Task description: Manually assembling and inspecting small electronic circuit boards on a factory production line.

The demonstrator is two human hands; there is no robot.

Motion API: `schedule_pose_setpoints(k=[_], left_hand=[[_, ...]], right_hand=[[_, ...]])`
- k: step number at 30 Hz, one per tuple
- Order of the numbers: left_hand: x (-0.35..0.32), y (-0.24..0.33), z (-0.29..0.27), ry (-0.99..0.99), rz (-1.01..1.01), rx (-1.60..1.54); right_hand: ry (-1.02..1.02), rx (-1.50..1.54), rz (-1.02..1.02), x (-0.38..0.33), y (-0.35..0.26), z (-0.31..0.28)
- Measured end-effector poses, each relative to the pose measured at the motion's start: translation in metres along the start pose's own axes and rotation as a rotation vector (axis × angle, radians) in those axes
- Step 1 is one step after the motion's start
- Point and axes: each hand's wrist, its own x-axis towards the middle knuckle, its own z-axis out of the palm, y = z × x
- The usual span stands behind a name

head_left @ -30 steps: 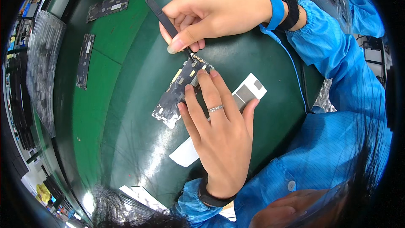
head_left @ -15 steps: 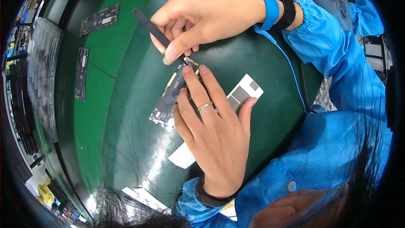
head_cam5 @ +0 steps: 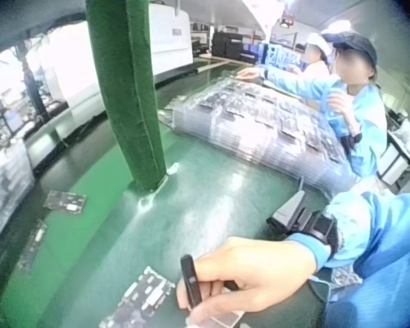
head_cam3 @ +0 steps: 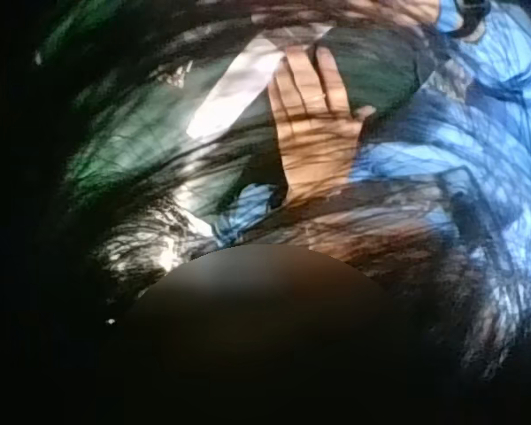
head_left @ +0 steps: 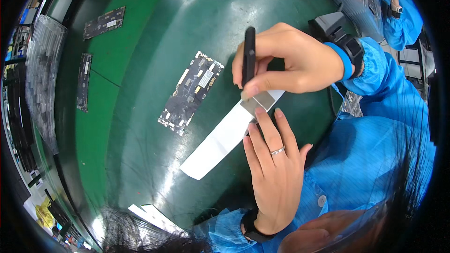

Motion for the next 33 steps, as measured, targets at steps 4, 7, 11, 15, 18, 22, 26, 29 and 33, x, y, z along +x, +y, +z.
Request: schedule_pose_setpoints(k=[4,7,11,15,18,22,26,29,33], left_hand=[[-0.032,-0.03,0.014,0.035,0.01,0.016],[-0.046,-0.026,0.007,0.011,0.016,0.028],[-0.049,-0.025,0.006,-0.082,-0.032,0.102],[-0.047,-0.027,0.016,-0.039,-0.022,0.147],[-0.044,-0.028,0.013,-0.017,-0.01,0.147],[-0.037,-0.029,0.004,0.002,-0.017,0.146],[-0.017,-0.044,-0.011,0.093,-0.07,-0.021],[0.005,-0.059,-0.011,0.236,-0.089,0.032],[0.014,-0.072,0.0,0.287,-0.097,0.057]], right_hand=[[-0.021,0.062,0.172,0.007,-0.001,0.049],[-0.104,0.02,0.046,0.003,0.0,0.062],[-0.118,-0.037,0.035,0.003,-0.002,0.06],[-0.132,-0.041,0.028,0.004,0.0,0.059],[-0.155,-0.05,0.047,0.005,-0.003,0.054],[-0.039,0.124,0.134,0.027,-0.008,0.044],[-0.108,0.055,0.016,0.08,0.016,0.015],[-0.174,0.051,0.092,0.089,0.016,0.008],[-0.142,0.063,0.107,0.087,0.018,0.008]])
